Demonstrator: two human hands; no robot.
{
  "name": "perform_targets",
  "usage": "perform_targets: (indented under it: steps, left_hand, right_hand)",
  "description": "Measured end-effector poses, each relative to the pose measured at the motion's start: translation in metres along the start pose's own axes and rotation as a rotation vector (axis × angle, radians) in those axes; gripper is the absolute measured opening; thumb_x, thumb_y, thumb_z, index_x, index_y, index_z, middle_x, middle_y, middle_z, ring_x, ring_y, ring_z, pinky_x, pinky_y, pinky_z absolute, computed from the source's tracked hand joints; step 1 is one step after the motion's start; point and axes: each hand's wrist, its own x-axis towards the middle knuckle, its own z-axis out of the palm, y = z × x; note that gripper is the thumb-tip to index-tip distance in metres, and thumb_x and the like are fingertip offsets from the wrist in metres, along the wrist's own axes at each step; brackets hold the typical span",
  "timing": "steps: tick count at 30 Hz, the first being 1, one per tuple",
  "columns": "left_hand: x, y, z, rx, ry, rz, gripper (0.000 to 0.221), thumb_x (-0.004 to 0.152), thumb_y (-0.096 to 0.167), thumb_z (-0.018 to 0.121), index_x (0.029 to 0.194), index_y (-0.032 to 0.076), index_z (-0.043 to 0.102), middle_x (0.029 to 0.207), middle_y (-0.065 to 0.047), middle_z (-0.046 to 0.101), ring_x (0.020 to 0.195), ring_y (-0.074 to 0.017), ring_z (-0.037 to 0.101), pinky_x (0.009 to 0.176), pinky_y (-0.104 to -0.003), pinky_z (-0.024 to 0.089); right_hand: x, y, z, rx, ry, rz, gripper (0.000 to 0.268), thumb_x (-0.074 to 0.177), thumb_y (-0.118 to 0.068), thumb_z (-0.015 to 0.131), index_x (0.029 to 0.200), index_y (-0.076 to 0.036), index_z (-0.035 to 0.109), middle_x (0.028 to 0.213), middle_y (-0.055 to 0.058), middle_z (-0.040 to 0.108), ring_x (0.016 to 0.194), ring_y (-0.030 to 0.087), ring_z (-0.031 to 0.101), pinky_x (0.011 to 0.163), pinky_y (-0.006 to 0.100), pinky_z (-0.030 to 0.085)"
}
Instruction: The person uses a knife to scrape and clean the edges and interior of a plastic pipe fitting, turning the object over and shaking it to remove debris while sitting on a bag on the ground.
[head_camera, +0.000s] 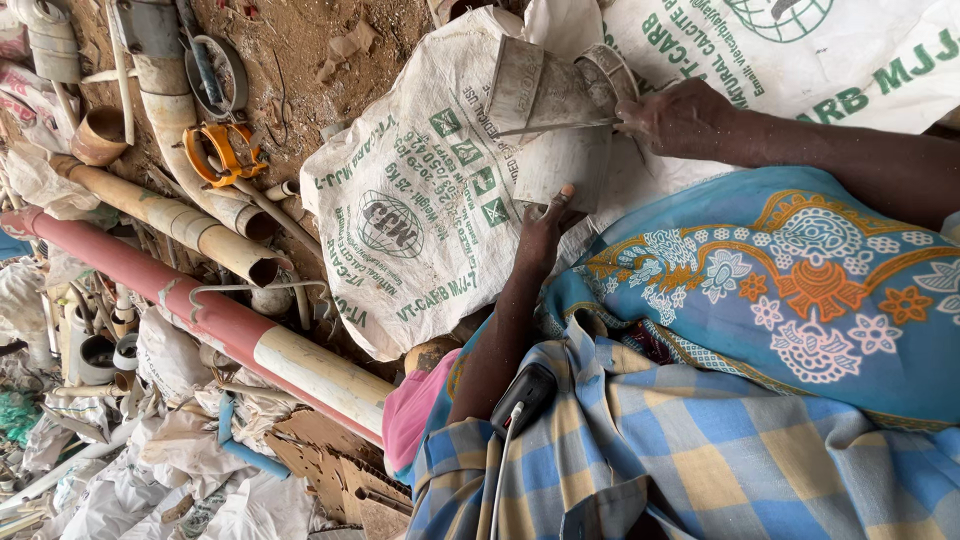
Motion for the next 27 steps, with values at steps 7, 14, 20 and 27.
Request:
perform_targets:
  steps: [7,14,20,27]
  left_hand:
    - [-0.025,0.117,-0.059,0.829,0.010,-0.091,0.058,0.097,0.054,0.059,0.110,0.000,0.077,0.097,-0.017,0.083,0.090,-0.0239,0.081,0.080,-0.036,0.063]
    - [0.079,0.185,-0.026,1.054,0.326,0.535,0.064,0.098,0.054,0.064,0.126,-0.003,0.064,0.111,-0.022,0.074,0.095,-0.0304,0.076,0.086,-0.041,0.058]
    - [0.096,0.168,0.027,1.068,0.083,0.141,0.049,0.098,0.045,0.064,0.109,-0.001,0.078,0.087,-0.021,0.077,0.075,-0.0296,0.070,0.076,-0.046,0.057]
    - [0.008,0.139,-0.009,0.216,0.004,0.293,0.039,0.104,0.028,0.062,0.124,-0.006,0.062,0.108,-0.017,0.076,0.098,-0.0267,0.075,0.094,-0.045,0.062]
  right_hand:
    - [-0.020,-0.021,-0.023,-1.320,0.229,-0.628,0.025,0.107,-0.021,0.054,0.116,0.002,0.056,0.078,0.005,0.065,0.068,0.010,0.069,0.067,0.020,0.059]
    - [-0.028,0.001,-0.020,-2.802,0.517,-1.654,0.041,0.122,-0.030,0.048,0.115,0.008,0.061,0.070,0.015,0.065,0.059,0.019,0.066,0.055,0.036,0.053]
    - [-0.046,0.033,-0.007,-2.592,0.390,-1.578,0.046,0.119,-0.035,0.045,0.117,0.009,0.059,0.080,0.011,0.065,0.058,0.015,0.064,0.049,0.029,0.054]
    - [-0.039,0.088,0.011,-2.840,0.232,-1.491,0.044,0.122,-0.034,0.042,0.117,0.007,0.058,0.079,0.013,0.068,0.063,0.017,0.068,0.053,0.030,0.056]
